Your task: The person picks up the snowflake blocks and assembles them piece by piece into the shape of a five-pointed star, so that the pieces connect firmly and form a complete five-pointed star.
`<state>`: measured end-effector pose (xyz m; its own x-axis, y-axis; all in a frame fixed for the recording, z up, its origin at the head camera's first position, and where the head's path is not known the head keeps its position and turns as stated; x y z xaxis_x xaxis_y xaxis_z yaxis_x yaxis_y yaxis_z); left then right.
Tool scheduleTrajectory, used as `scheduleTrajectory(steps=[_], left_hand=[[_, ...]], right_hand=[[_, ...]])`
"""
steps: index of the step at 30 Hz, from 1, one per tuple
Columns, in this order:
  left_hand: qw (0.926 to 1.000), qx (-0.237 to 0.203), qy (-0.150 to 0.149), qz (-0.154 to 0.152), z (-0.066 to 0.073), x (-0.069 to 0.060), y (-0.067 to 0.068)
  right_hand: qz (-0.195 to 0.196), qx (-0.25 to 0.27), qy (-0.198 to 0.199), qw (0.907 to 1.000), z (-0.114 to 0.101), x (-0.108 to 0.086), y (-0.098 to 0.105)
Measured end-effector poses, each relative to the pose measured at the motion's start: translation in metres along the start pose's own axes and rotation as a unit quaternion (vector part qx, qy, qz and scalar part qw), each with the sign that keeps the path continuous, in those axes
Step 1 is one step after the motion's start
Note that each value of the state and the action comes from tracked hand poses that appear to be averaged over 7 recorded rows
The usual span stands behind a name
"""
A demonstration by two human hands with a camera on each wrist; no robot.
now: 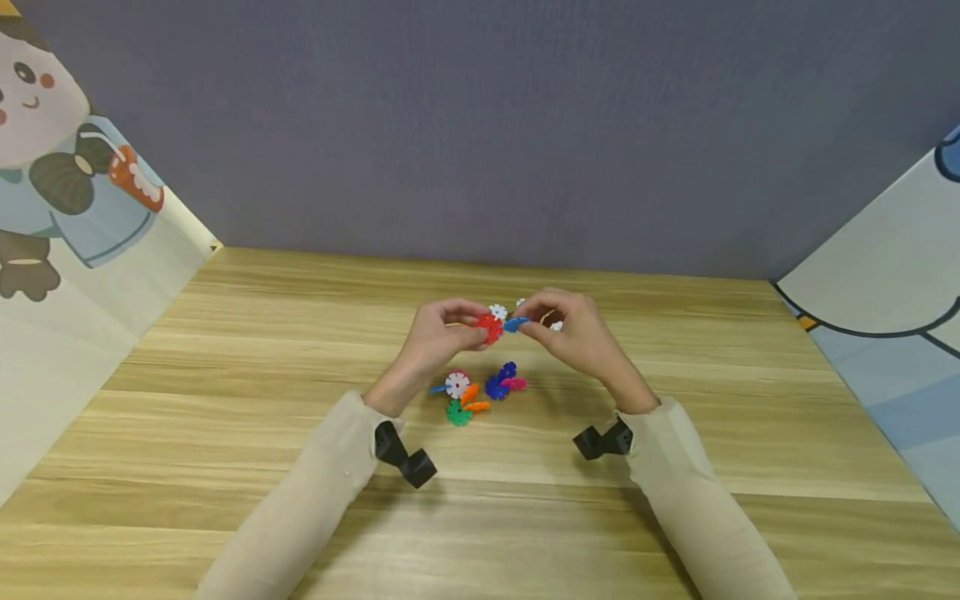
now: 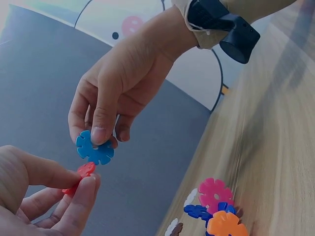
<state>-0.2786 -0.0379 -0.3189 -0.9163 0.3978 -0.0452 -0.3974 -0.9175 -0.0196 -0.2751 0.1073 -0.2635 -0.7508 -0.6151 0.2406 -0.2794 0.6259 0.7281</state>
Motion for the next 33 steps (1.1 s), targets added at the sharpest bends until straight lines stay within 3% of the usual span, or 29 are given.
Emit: scheduleTrajectory(steps=[18, 25, 28, 33], left_hand=[[0.9994, 0.015, -0.02, -0.023, 0.0006, 0.0013, -0.0053], [0.9995, 0.03, -0.007, -0.004, -0.0006, 0.0023, -0.0032], [0.9999, 0.008, -0.007, -0.009, -0.0011, 0.0023, -0.0047], [0.9968, -0.079, 0.012, -0.001, -0.0043, 0.0002, -0.0056]], right_hand=[[0.003, -0.006, 0.0, 1.0, -0.0008, 0.0003, 0.0013], [0.001, -0.001, 0.012, 0.9999, -0.0005, 0.0001, -0.0006], [0.004, 0.003, 0.018, 0.9998, -0.0017, 0.0005, -0.0013], [0.031, -0.008, 0.046, 0.9984, -0.0078, 0.0011, -0.0021]])
Point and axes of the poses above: each hand's wrist, its own x-axis towards the middle knuckle, its own y-axis out of the back of the hand, z = x × y, the point moved 9 cm from there along x, towards the middle knuckle, and after that the axes turned 13 degrees about -z, right-handed, at the moved point
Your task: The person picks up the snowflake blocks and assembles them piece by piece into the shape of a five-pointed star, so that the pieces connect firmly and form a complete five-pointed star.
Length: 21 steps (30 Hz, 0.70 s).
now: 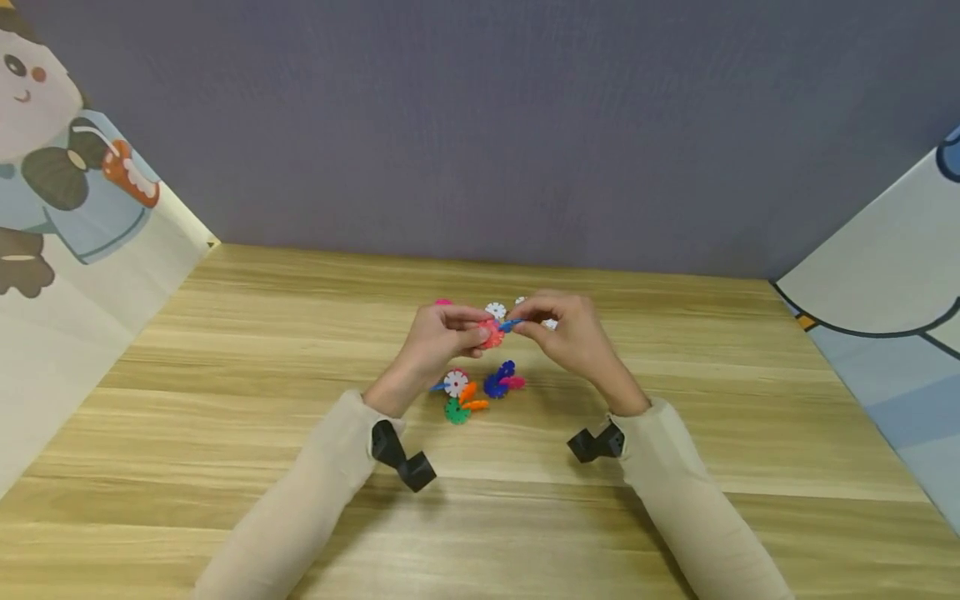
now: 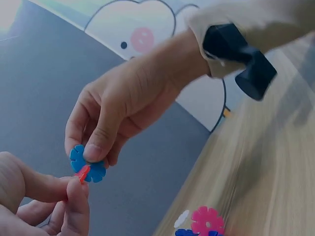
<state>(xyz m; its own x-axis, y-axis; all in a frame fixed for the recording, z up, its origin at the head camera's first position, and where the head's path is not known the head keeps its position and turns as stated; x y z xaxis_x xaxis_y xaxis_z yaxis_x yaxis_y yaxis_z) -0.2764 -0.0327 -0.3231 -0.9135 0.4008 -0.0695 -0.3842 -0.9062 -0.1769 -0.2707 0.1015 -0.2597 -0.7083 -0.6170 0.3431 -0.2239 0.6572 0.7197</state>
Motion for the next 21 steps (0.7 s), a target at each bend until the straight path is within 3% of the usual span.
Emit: scheduleTrajectory(steps=[4, 10, 14, 21], left_hand=[[0.9992, -0.033, 0.014, 0.02, -0.003, -0.002, 0.0], [0.9987, -0.029, 0.018, 0.037, -0.004, -0.003, 0.001], [0.9988, -0.033, 0.011, 0.036, -0.004, -0.002, 0.003], [0.9998, -0.018, 0.007, 0.001, -0.004, 0.002, -0.002]], right_hand=[[0.021, -0.005, 0.025, 0.9995, -0.005, 0.0, -0.001], [0.025, -0.035, 0.061, 0.9972, -0.013, 0.0, -0.006], [0.018, -0.028, 0.046, 0.9984, -0.011, 0.001, -0.006], [0.006, 0.013, 0.017, 0.9998, -0.003, 0.0, 0.002]])
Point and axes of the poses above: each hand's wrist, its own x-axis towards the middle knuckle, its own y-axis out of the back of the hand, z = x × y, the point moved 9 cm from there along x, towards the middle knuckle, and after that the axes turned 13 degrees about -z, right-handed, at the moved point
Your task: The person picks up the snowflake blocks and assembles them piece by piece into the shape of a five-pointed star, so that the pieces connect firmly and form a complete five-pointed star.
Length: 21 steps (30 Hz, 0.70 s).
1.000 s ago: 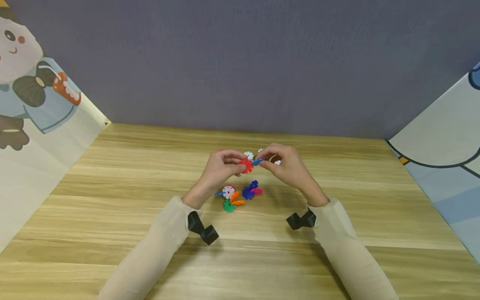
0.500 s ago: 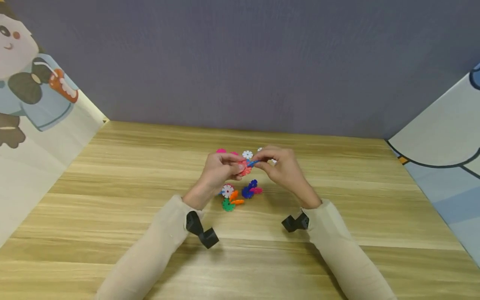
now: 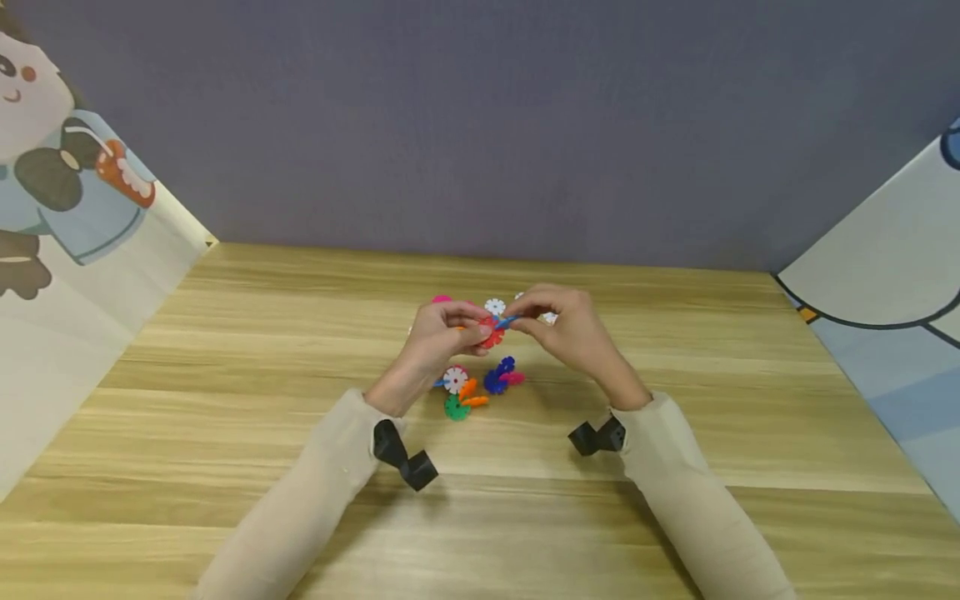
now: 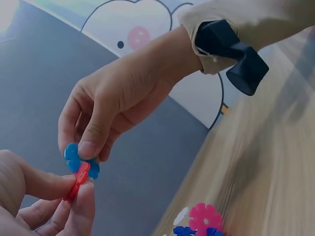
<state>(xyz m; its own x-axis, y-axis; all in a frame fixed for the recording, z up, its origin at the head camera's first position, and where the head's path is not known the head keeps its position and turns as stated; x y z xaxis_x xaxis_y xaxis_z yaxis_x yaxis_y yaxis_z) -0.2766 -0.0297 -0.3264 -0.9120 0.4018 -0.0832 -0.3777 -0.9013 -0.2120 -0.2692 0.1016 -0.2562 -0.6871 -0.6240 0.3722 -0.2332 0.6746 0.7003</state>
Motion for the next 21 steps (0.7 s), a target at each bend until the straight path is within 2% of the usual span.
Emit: scheduleTrajectory(steps=[5, 9, 14, 21], left_hand=[[0.9994, 0.034, 0.004, 0.011, 0.001, 0.001, 0.008], [0.9993, 0.023, 0.004, 0.029, 0.002, 0.002, 0.014], [0.999, 0.006, 0.0, 0.044, 0.004, 0.003, 0.02], [0.998, 0.037, 0.0, 0.051, 0.006, 0.002, 0.024]], right_hand=[[0.003, -0.005, -0.025, 0.9997, 0.01, 0.0, 0.007], [0.001, -0.018, -0.055, 0.9983, 0.02, 0.001, 0.012], [-0.009, -0.031, -0.065, 0.9973, 0.029, 0.004, 0.013], [-0.018, -0.03, -0.107, 0.9936, 0.06, 0.007, 0.014]])
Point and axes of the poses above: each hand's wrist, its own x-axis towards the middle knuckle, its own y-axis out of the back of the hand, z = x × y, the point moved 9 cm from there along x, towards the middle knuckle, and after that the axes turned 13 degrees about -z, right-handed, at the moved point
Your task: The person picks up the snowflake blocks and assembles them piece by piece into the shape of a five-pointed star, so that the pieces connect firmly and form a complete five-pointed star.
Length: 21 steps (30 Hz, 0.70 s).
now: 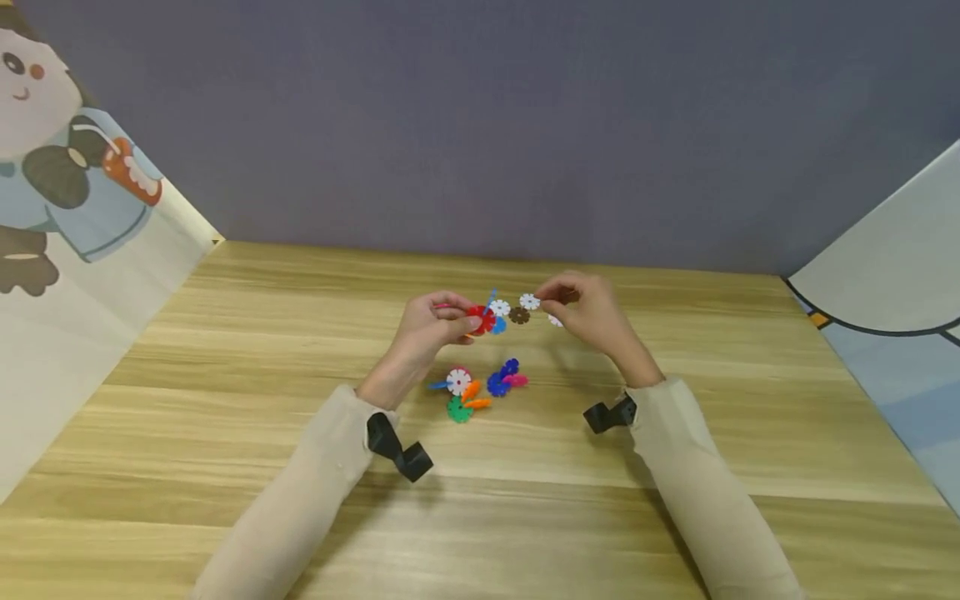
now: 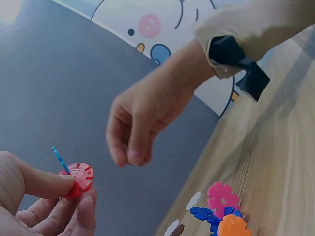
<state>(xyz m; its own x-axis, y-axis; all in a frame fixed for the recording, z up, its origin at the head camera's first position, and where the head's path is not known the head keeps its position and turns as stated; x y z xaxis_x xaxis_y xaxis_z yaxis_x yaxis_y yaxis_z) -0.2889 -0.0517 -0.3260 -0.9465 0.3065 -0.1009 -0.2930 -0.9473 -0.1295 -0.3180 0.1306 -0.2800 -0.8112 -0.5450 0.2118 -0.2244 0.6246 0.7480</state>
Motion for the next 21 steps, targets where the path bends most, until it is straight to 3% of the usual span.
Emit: scheduleTrajectory(steps=[14, 21], left_hand=[[0.9996, -0.026, -0.007, -0.001, 0.002, 0.001, -0.001], [0.9998, -0.016, -0.005, -0.004, 0.0, 0.002, 0.0]], right_hand=[[-0.073, -0.018, -0.088, 0.9933, 0.057, 0.016, -0.005], [-0.108, -0.036, -0.107, 0.9878, 0.076, 0.021, -0.015]])
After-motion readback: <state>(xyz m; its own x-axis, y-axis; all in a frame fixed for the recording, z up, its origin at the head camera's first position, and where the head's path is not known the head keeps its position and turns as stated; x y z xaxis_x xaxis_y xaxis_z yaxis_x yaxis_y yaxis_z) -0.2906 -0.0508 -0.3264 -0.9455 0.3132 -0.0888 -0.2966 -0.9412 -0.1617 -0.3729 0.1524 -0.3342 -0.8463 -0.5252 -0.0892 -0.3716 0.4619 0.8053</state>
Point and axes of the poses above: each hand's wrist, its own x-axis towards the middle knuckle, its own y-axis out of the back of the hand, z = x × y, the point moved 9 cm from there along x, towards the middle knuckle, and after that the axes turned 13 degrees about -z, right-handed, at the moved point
